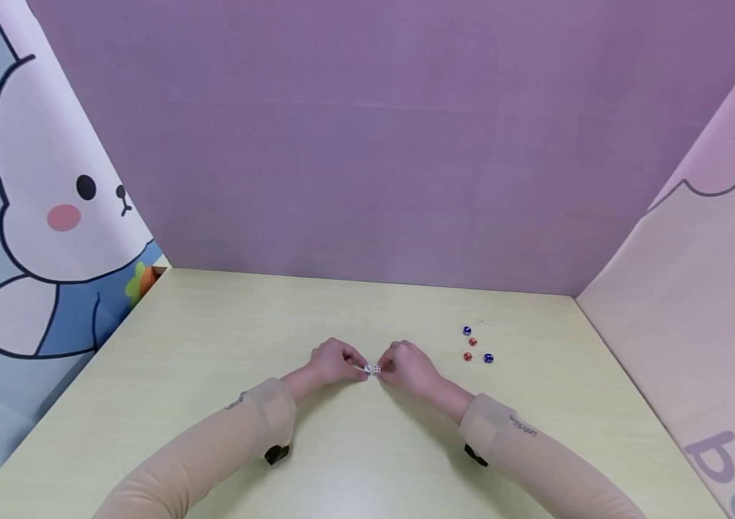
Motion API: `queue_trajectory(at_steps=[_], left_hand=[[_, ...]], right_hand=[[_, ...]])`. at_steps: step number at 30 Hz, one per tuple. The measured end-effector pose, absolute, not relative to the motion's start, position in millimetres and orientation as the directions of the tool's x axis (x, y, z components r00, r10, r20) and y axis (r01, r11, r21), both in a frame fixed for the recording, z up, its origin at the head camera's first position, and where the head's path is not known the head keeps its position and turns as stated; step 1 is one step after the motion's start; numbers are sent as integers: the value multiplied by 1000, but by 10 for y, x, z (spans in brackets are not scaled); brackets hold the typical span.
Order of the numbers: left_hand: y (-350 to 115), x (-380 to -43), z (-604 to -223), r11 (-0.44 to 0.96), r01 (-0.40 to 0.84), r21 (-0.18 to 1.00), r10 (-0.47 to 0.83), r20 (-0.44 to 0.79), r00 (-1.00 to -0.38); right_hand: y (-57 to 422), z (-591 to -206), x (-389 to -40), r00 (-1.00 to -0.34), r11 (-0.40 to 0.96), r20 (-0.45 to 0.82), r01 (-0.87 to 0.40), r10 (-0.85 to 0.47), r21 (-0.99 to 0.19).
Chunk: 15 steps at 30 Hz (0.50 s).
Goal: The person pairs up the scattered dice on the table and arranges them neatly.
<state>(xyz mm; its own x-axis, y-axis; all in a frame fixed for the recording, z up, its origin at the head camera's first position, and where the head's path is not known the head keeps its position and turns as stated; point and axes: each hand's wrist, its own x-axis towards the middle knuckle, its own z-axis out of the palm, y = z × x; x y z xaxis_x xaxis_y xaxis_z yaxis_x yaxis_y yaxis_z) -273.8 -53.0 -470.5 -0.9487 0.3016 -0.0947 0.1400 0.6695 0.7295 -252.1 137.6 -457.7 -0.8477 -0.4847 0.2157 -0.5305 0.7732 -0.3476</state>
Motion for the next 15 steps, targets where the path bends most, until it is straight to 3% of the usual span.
queue_trajectory(at_steps=[15], left_hand=[[-532, -2735, -4697, 661, 136, 738, 297, -91, -950]], right_hand=[[1387, -4580, -2539, -855, 770, 185, -518, -485, -374]])
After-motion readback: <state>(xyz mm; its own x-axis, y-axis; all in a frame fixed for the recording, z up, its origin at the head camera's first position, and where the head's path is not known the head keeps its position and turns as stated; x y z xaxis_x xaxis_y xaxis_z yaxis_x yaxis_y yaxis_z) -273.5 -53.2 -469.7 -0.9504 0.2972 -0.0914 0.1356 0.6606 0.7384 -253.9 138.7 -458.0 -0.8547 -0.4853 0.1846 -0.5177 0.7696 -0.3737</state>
